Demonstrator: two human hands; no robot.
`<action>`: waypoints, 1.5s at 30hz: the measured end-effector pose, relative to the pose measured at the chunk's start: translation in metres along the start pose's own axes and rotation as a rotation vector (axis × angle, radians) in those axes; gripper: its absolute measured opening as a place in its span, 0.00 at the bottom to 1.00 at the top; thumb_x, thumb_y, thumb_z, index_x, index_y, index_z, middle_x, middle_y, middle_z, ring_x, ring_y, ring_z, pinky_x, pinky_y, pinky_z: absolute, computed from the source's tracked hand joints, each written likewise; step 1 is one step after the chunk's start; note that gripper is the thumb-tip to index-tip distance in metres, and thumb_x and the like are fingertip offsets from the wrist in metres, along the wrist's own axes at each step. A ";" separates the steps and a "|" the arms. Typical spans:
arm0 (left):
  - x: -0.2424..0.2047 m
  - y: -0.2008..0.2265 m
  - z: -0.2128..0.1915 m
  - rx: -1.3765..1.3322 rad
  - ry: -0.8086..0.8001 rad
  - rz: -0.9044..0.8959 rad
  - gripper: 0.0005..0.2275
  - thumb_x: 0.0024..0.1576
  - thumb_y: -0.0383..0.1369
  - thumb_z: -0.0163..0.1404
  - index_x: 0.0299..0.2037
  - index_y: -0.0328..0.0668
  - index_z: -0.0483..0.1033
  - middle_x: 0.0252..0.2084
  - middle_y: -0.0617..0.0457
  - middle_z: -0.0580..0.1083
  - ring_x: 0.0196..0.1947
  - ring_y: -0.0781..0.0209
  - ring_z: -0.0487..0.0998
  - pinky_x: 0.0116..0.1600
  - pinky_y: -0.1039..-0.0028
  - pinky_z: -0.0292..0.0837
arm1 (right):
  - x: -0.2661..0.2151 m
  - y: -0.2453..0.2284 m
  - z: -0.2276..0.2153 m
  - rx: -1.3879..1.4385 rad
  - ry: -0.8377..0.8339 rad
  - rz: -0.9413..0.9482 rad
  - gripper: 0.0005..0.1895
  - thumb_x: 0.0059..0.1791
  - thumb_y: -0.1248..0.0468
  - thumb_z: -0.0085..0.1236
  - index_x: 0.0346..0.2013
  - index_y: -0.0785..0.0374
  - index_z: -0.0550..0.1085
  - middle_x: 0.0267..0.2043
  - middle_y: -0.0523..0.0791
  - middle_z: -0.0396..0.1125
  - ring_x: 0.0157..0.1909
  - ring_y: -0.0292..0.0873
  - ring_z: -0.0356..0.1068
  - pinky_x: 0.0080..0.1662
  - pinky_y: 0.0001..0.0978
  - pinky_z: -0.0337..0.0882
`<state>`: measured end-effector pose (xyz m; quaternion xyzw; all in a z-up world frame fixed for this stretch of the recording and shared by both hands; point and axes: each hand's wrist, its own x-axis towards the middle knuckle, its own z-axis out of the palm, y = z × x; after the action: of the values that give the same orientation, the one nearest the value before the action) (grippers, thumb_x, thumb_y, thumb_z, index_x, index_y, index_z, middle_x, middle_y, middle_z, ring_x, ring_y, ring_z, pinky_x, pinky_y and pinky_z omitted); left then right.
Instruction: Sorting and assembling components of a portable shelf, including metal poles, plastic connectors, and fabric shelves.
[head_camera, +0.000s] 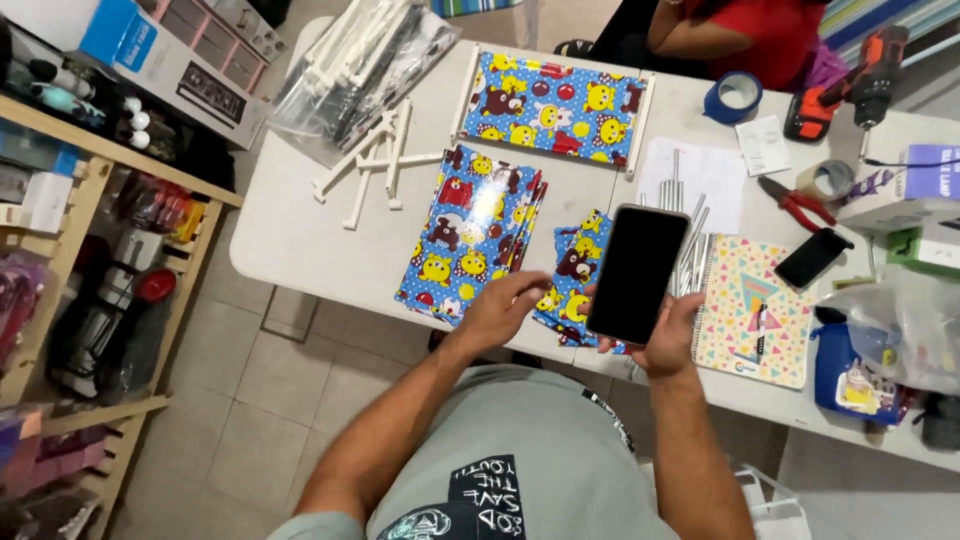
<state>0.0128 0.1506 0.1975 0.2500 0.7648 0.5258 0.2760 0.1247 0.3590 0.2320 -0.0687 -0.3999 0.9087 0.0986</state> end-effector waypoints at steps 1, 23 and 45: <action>0.002 0.019 -0.001 -0.090 -0.022 0.107 0.15 0.65 0.31 0.44 0.60 0.41 0.76 0.52 0.36 0.78 0.55 0.38 0.78 0.60 0.50 0.73 | -0.002 -0.002 0.011 0.006 -0.050 0.001 0.51 0.49 0.24 0.26 0.51 0.65 0.75 0.38 0.59 0.75 0.30 0.51 0.79 0.24 0.41 0.81; 0.012 0.057 0.012 -0.372 0.101 0.365 0.15 0.65 0.31 0.48 0.61 0.40 0.77 0.48 0.42 0.80 0.49 0.55 0.80 0.52 0.60 0.78 | 0.014 0.006 0.014 -0.098 -0.242 -0.169 0.35 0.55 0.42 0.32 0.56 0.73 0.65 0.38 0.61 0.73 0.27 0.51 0.80 0.25 0.38 0.84; 0.013 0.071 0.003 -0.377 0.114 0.407 0.15 0.67 0.34 0.47 0.61 0.40 0.76 0.48 0.42 0.80 0.51 0.50 0.81 0.56 0.57 0.77 | 0.013 -0.007 0.030 -0.089 -0.215 -0.203 0.25 0.47 0.61 0.48 0.54 0.75 0.66 0.41 0.63 0.74 0.31 0.52 0.81 0.32 0.39 0.84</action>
<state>0.0124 0.1839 0.2613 0.3127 0.6020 0.7164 0.1630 0.1066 0.3452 0.2568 0.0655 -0.4528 0.8776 0.1433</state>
